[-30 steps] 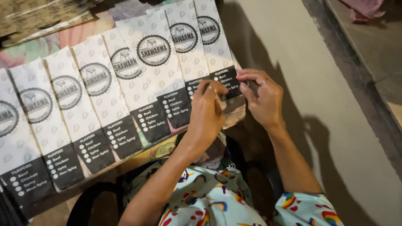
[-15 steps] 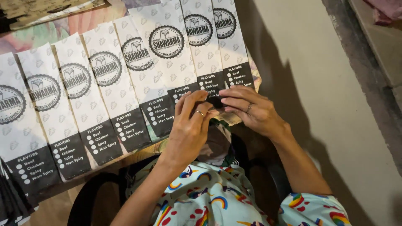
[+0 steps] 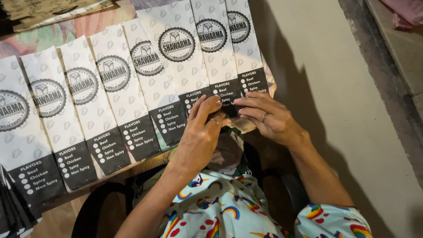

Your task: Applying glue to the edges of paper shawarma sleeves and stacking them for assembly.

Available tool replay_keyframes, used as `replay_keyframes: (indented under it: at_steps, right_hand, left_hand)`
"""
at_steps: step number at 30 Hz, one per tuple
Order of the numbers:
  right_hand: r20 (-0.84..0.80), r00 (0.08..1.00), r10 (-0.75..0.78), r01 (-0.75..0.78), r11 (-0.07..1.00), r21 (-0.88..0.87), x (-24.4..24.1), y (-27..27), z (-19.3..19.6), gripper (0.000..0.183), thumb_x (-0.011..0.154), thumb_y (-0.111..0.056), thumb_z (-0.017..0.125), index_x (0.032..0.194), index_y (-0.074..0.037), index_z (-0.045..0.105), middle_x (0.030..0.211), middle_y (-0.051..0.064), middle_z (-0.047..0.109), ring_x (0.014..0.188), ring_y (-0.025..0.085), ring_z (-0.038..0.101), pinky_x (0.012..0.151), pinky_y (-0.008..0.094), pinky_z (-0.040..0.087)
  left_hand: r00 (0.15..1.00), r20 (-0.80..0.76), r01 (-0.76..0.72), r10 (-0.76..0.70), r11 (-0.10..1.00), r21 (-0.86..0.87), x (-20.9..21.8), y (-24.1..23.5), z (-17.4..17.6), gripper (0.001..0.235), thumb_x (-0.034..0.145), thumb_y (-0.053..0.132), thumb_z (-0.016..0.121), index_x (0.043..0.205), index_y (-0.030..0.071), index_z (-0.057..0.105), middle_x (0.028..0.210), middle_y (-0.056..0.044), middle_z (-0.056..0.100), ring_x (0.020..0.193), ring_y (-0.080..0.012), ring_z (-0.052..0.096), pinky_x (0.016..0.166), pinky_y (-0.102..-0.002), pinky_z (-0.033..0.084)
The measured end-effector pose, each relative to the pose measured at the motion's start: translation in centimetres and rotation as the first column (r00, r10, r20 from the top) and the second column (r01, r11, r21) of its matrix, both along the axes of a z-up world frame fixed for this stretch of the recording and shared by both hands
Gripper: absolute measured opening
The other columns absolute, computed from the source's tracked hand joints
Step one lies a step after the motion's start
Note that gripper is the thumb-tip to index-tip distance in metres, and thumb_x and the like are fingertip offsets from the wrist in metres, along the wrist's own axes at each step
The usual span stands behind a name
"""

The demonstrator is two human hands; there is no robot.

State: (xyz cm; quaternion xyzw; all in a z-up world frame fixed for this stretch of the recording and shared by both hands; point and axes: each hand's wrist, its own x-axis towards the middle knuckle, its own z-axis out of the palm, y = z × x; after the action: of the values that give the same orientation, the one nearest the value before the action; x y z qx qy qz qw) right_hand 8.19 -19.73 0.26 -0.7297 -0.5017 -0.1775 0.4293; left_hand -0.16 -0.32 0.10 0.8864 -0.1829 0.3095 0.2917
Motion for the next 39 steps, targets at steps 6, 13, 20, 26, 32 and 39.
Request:
replay_keyframes:
  at_steps: [6,13,20,26,32,39]
  right_hand:
    - [0.002,1.0,0.008,-0.008,1.0,-0.003,-0.3,0.0,-0.5,0.011,0.087,0.007,0.077,0.098,0.009,0.075,0.108,0.024,0.076,0.094,0.041,0.076,0.09,0.059,0.061]
    - [-0.047,0.999,-0.003,0.006,0.999,0.044,-0.4,0.0,-0.9,0.007,0.088,0.008,0.077,0.094,0.008,0.076,0.106,0.024,0.076,0.095,0.042,0.076,0.09,0.059,0.061]
    - [-0.211,0.968,-0.132,0.149,0.987,0.065,-1.3,0.9,-0.9,0.005,0.09,0.0,0.078,0.086,0.003,0.076,0.106,0.016,0.077,0.1,0.036,0.076,0.101,0.05,0.057]
    - [-0.329,0.912,-0.244,0.261,0.965,0.007,-1.4,0.8,-0.8,0.013,0.088,-0.003,0.083,0.081,0.001,0.073,0.104,0.012,0.077,0.104,0.032,0.075,0.1,0.044,0.058]
    - [-0.3,0.924,-0.237,0.267,0.962,0.063,-1.6,1.6,-0.7,0.014,0.089,0.0,0.08,0.087,0.002,0.067,0.1,0.016,0.075,0.095,0.036,0.075,0.104,0.047,0.054]
    - [-0.265,0.932,-0.247,0.278,0.957,0.086,-1.7,2.7,0.2,0.015,0.091,0.001,0.081,0.095,0.004,0.067,0.095,0.016,0.071,0.094,0.034,0.073,0.106,0.048,0.052]
  left_hand:
    - [1.0,0.013,0.014,-0.016,0.996,0.09,-0.1,0.1,-0.6,0.022,0.096,0.008,0.073,0.094,-0.014,0.072,0.101,-0.021,0.071,0.124,-0.0331,0.061,0.111,-0.053,0.047]
    - [0.999,0.025,-0.043,0.041,0.997,0.06,-0.4,-0.7,-1.0,0.019,0.098,0.0,0.068,0.091,-0.017,0.072,0.093,-0.021,0.071,0.126,-0.0337,0.06,0.109,-0.054,0.05]
    - [0.996,-0.044,-0.076,0.071,0.991,-0.106,-0.4,-1.2,-1.7,0.005,0.088,-0.01,0.07,0.085,-0.014,0.072,0.09,-0.018,0.07,0.122,-0.0339,0.06,0.111,-0.051,0.044]
    - [0.983,-0.135,-0.154,0.121,0.952,-0.266,0.6,-1.5,-3.3,0.009,0.084,-0.006,0.074,0.078,-0.01,0.069,0.094,-0.012,0.066,0.12,-0.0288,0.059,0.108,-0.045,0.047]
    - [0.956,-0.29,-0.168,0.052,0.905,-0.39,0.6,-1.2,-2.1,0.025,0.084,-0.009,0.077,0.078,0.0,0.054,0.101,-0.01,0.054,0.103,-0.038,0.068,0.096,-0.052,0.052]
    - [0.921,-0.389,-0.203,0.026,0.884,-0.421,1.1,-0.7,-2.0,0.032,0.083,-0.009,0.078,0.088,0.006,0.05,0.109,-0.009,0.052,0.102,-0.0459,0.067,0.087,-0.059,0.054]
